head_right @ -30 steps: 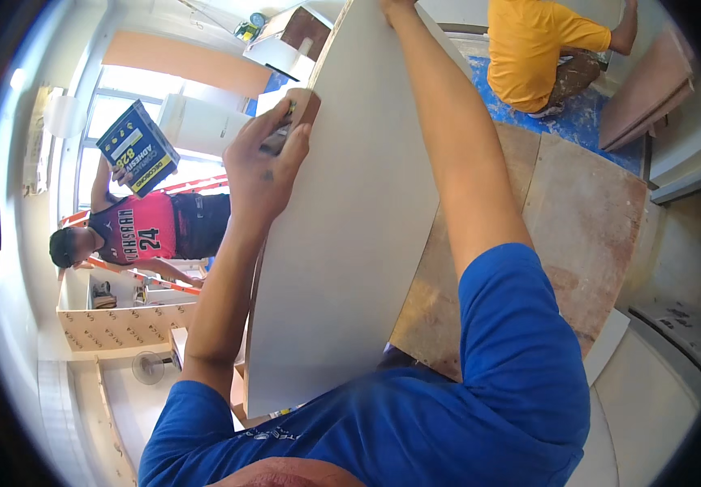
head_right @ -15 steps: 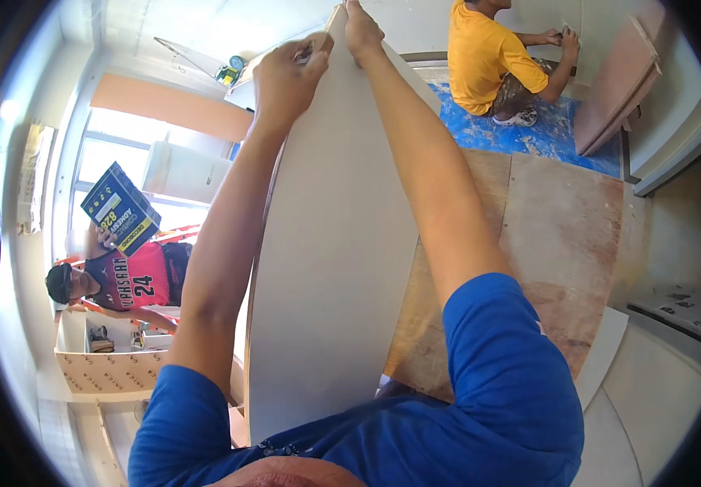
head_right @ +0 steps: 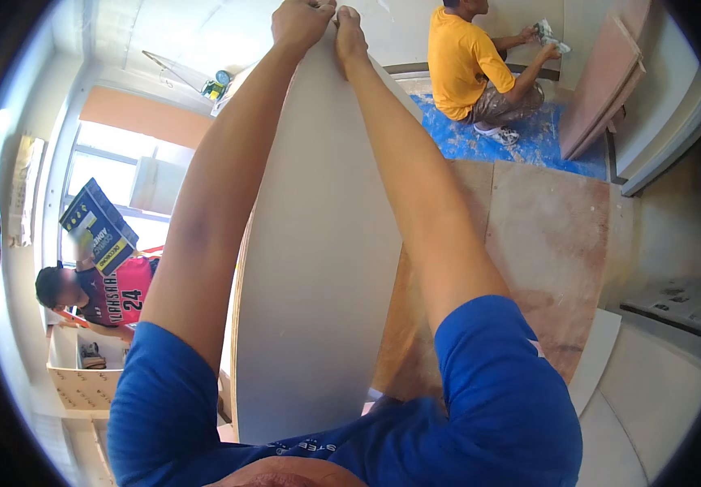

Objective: The person applies adhesive strips to the edges of a plywood board using a utility knife to trim the strips and a wooden block to press them firmly into place.

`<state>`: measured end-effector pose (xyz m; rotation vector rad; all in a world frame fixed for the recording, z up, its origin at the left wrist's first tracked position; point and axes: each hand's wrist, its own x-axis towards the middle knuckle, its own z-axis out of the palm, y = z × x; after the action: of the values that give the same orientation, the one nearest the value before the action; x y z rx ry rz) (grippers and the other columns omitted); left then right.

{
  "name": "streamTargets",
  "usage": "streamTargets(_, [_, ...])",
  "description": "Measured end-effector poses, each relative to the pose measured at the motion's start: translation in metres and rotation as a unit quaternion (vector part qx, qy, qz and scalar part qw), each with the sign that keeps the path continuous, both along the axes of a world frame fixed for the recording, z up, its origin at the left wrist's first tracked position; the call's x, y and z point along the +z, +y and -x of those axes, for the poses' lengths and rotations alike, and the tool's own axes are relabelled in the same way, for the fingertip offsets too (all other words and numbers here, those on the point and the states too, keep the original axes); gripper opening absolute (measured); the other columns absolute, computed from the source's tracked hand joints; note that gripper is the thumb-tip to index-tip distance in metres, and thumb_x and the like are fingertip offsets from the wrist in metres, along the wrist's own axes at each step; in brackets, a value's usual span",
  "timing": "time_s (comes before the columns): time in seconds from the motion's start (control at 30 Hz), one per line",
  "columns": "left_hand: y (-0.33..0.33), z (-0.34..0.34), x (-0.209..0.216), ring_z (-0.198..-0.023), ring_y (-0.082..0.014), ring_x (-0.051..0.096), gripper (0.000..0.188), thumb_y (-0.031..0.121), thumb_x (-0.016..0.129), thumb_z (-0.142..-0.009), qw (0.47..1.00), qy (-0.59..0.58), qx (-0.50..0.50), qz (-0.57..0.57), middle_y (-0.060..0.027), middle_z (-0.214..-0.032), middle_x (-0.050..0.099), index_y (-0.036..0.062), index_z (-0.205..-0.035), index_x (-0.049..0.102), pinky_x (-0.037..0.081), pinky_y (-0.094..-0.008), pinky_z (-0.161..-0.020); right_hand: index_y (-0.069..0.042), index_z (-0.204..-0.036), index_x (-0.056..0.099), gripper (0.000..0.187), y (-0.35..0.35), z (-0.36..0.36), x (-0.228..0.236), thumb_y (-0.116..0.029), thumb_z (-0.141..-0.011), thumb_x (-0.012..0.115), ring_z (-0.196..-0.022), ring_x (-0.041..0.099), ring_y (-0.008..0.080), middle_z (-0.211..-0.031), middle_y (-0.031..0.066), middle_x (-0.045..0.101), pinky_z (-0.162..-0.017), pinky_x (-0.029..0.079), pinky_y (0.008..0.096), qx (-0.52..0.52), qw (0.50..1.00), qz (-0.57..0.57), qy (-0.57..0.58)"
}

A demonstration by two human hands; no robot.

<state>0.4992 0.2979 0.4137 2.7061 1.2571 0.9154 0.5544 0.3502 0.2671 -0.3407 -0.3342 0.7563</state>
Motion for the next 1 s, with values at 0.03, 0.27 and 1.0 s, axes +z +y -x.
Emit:
streamTargets(0.03, [0.005, -0.007, -0.004, -0.095, -0.0402, 0.074, 0.038, 0.035, 0.073, -0.086, 1.000, 0.021, 0.015, 0.003, -0.0266, -0.097, 0.075, -0.0025, -0.094, 0.077, 0.058, -0.0448, -0.086, -0.005, -0.141, 0.054, 0.059, -0.003, -0.003, -0.004, -0.050, -0.108, 0.037, -0.132, 0.053, 0.0283, -0.142, 0.0163, 0.058, -0.113, 0.038, 0.0375, 0.009, 0.998, 0.044, -0.048])
streamTargets(0.27, [0.072, 0.011, -0.014, -0.075, -0.0342, 0.075, 0.046, 0.038, 0.074, -0.087, 0.945, -0.225, 0.091, 0.217, -0.0216, -0.089, 0.076, -0.0077, -0.093, 0.074, 0.061, -0.0456, -0.081, 0.000, -0.142, 0.051, 0.066, -0.038, 0.003, -0.010, -0.055, -0.109, 0.034, -0.130, 0.052, 0.0249, -0.140, 0.0165, 0.058, -0.112, 0.040, 0.0369, -0.027, 0.981, 0.103, -0.164])
streamTargets(1.0, [-0.412, 0.334, -0.087, -0.141, -0.0328, 0.050, 0.084, 0.049, 0.073, -0.094, 0.648, -0.530, -0.031, 0.546, -0.0211, -0.144, 0.053, -0.0036, -0.151, 0.039, 0.046, -0.0446, -0.115, -0.001, -0.141, 0.060, 0.051, -0.165, -0.006, -0.084, -0.024, -0.096, 0.056, -0.147, 0.034, 0.0523, -0.158, 0.0377, 0.033, -0.124, 0.029, 0.0508, -0.241, 0.705, 0.117, -0.657])
